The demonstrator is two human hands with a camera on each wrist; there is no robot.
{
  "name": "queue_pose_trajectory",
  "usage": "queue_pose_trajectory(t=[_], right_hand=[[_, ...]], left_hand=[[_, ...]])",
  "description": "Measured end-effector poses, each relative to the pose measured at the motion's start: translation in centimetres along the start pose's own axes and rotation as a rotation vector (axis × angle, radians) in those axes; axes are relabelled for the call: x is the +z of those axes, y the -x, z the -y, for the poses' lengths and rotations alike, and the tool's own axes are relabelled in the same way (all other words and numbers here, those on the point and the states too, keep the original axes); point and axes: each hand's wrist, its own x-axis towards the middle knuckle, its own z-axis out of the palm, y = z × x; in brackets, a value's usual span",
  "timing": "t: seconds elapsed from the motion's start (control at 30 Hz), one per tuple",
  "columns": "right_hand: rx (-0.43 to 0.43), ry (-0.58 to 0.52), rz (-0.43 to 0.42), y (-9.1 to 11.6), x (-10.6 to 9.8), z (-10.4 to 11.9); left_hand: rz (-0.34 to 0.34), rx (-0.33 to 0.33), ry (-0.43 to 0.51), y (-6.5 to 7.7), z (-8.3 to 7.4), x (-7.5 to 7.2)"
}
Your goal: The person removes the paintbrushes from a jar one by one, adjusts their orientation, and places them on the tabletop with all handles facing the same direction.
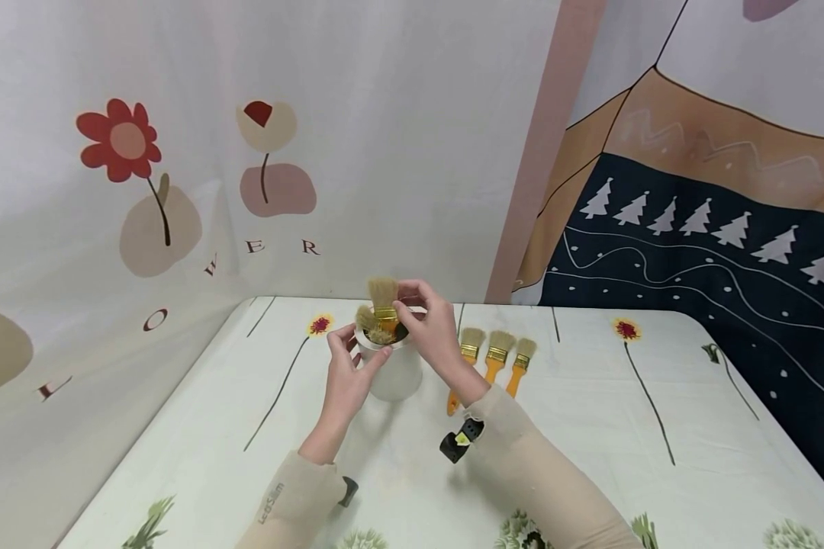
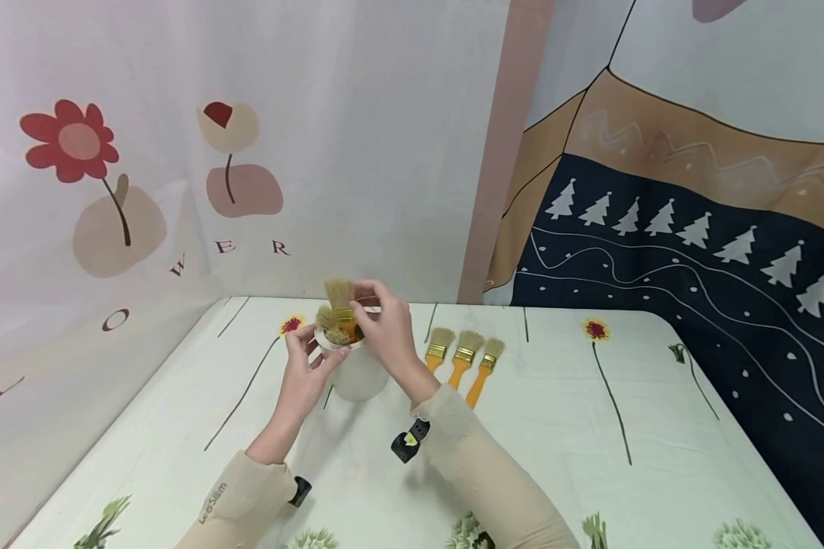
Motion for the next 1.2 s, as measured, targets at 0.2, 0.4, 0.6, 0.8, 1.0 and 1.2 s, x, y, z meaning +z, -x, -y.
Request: queue_pose_trajectory(t=[0.2, 0.4, 0.6, 0.8, 1.0, 1.2], right_hand=[[-0.024, -0.042, -0.038, -0.3, -0.6, 0.5], [-0.032, -0.047, -0.072, -0.5, -1.3, 1.2], [-0.052, -0.051, -0.111, -1.0, -2.2, 1.9], [-0.049, -0.078, -0.126, -1.3, -3.2, 2.4], [-0.062, -0.108, -0.149, -1.6, -4.2, 3.0], [-0.057, -0.127, -0.192, -1.8, -5.2, 3.4]], left_hand=[[-0.003, -0.005, -0.005, 0.0, 0.0, 0.0], [-0.003, -0.012, -0.008, 0.1, 0.1, 0.0], [-0.005, -0.013, -0.009, 0.0, 0.0, 0.0], [-0.007, -0.016, -0.001, 0.0, -0.1, 0.0], [-0.003, -0.018, -0.006, 0.1, -0.1, 0.0], [0.003, -0.008, -0.008, 0.2, -0.2, -0.1]])
